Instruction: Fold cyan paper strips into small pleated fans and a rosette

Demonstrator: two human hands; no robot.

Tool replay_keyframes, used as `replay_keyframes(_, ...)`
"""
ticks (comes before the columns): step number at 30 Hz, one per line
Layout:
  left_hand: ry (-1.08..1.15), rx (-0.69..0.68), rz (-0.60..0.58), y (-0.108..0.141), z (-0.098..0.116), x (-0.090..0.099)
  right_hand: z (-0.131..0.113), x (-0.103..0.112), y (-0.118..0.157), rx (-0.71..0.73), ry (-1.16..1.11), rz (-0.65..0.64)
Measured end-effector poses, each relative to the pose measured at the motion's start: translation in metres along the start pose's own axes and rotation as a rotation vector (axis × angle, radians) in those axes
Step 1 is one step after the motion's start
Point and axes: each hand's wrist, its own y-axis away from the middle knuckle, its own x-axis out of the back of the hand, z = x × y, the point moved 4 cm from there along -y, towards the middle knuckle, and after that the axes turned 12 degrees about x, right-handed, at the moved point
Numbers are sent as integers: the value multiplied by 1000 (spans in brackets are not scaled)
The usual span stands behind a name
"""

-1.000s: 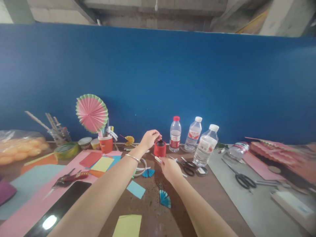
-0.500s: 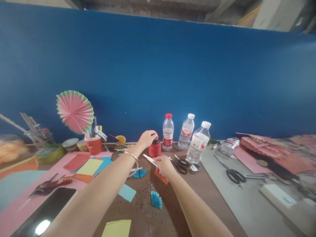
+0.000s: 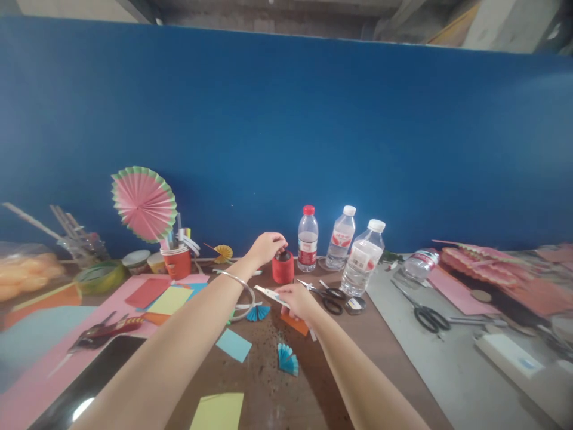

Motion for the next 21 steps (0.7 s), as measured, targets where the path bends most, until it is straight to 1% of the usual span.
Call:
replay_keyframes(4, -18, -30, 22, 18, 11, 35, -17, 7, 2, 89, 122, -2)
replay_keyframes(5, -50, -55, 28, 25, 15, 45, -22, 11, 3, 112, 151, -12)
replay_keyframes(6, -165, -124, 84, 33, 20, 57, -28, 15, 5, 132, 180, -27)
replay_keyframes(7, -277, -174, 148, 42, 25, 68, -32, 21, 8, 149, 209, -41)
replay_keyframes(8, -365, -195, 205, 50, 29, 78, -35, 29, 11, 163, 238, -42)
replay_keyframes(9, -431, -200, 233, 59, 31, 87, -37, 37, 14, 170, 270, -35)
replay_keyframes(10, -473, -198, 241, 67, 33, 94, -38, 47, 18, 174, 299, -19)
replay_keyframes(11, -501, -194, 224, 76, 34, 99, -38, 56, 22, 176, 342, 4)
replay_keyframes(12, -519, -190, 191, 84, 35, 102, -37, 65, 26, 156, 450, 41)
replay_keyframes(13, -532, -184, 150, 93, 36, 102, -36, 73, 30, 112, 536, 70)
replay_keyframes(14, -540, -169, 111, 101, 36, 101, -36, 79, 34, 78, 614, 139)
replay_keyframes(15, -540, -146, 92, 108, 37, 97, -41, 83, 38, 95, 671, 230)
replay_keyframes(16, -542, -142, 67, 116, 39, 91, -48, 83, 42, 155, 682, 332)
replay_keyframes(17, -547, -152, 30, 122, 41, 83, -57, 79, 45, 247, 623, 400)
replay_keyframes(18, -559, -169, 9, 128, 44, 74, -67, 70, 48, 353, 495, 412)
replay_keyframes(19, -577, -185, -12, 134, 47, 64, -76, 58, 50, 436, 324, 369)
replay_keyframes(20, -601, -199, -29, 138, 48, 55, -84, 45, 51, 480, 127, 312)
replay_keyframes(21, -624, -196, -42, 142, 49, 46, -90, 32, 53, 494, -65, 250)
